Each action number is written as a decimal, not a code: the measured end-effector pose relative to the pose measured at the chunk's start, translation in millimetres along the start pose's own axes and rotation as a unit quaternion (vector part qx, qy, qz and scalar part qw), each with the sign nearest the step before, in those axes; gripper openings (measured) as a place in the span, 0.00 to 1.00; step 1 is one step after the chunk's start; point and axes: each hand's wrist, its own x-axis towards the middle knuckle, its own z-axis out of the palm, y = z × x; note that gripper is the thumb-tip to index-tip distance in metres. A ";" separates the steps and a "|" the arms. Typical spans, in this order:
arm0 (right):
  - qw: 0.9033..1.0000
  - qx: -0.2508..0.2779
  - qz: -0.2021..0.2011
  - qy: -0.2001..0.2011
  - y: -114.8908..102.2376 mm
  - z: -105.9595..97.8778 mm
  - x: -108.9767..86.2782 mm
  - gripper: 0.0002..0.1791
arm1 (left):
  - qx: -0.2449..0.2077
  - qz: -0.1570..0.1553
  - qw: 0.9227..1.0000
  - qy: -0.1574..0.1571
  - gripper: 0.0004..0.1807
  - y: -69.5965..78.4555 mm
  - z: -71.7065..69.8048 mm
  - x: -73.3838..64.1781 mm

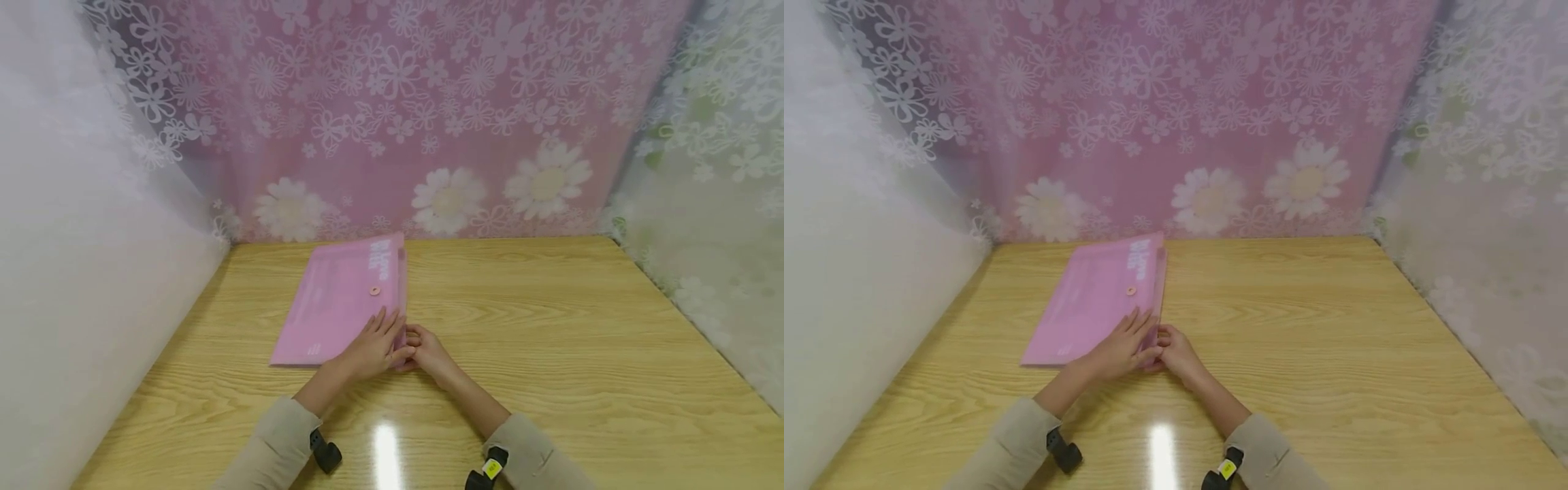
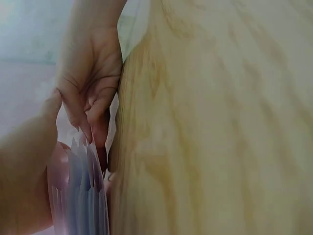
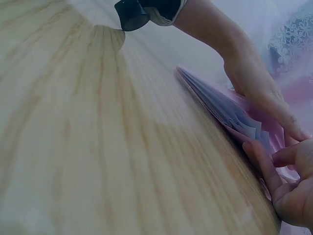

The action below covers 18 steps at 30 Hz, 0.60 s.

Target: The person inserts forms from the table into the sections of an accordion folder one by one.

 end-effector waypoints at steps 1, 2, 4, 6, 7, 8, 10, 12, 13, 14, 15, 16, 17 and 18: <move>1.000 -0.004 0.000 0.003 -0.5 0.0 0.3 0.28 | -0.001 -0.002 1.000 -0.003 0.42 0.2 -0.3 -0.6; 1.000 -0.004 0.002 0.005 -1.0 -0.1 0.6 0.28 | -0.004 -0.003 1.000 -0.003 0.42 0.2 -0.7 -0.9; 1.000 -0.007 0.003 0.009 -2.0 -0.5 1.0 0.28 | -0.010 -0.002 1.000 -0.005 0.42 -0.1 -2.2 -1.1; 1.000 -0.003 0.005 0.007 -3.5 -1.1 1.2 0.29 | -0.016 -0.002 1.000 -0.009 0.42 0.2 -4.2 -1.2; 1.000 0.001 0.007 0.006 -4.0 -1.5 1.2 0.29 | -0.020 -0.001 1.000 -0.010 0.43 0.2 -4.9 -1.1; 1.000 0.005 0.011 0.005 -4.7 -2.0 0.6 0.29 | -0.021 -0.001 1.000 -0.012 0.43 0.1 -5.2 -1.0; 1.000 0.012 0.020 0.001 -5.8 -4.7 -0.8 0.29 | -0.025 0.002 1.000 -0.014 0.43 1.0 -6.2 -0.1; 0.999 0.013 0.032 -0.001 -6.6 -8.9 -2.7 0.28 | -0.030 0.004 0.999 -0.019 0.44 1.3 -7.1 0.7; 0.999 0.009 0.039 -0.004 -7.3 -11.6 -3.9 0.28 | -0.036 0.003 0.999 -0.023 0.44 1.5 -8.5 1.0; 0.999 0.007 0.047 -0.008 -8.3 -14.9 -4.9 0.28 | -0.041 0.003 0.999 -0.028 0.45 1.3 -10.2 1.4; 0.999 -0.001 0.052 -0.013 -10.1 -19.0 -6.0 0.27 | -0.050 0.002 0.998 -0.033 0.44 1.2 -13.2 1.5; 0.998 -0.010 0.057 -0.017 -12.4 -23.8 -7.1 0.27 | -0.058 0.002 0.998 -0.038 0.44 0.9 -16.8 1.4; 0.998 -0.018 0.059 -0.022 -15.1 -29.4 -8.0 0.26 | -0.066 0.001 0.997 -0.043 0.43 0.0 -20.8 1.2; 0.998 -0.027 0.059 -0.026 -18.8 -35.8 -8.9 0.26 | -0.075 -0.001 0.996 -0.047 0.43 -0.5 -26.4 0.8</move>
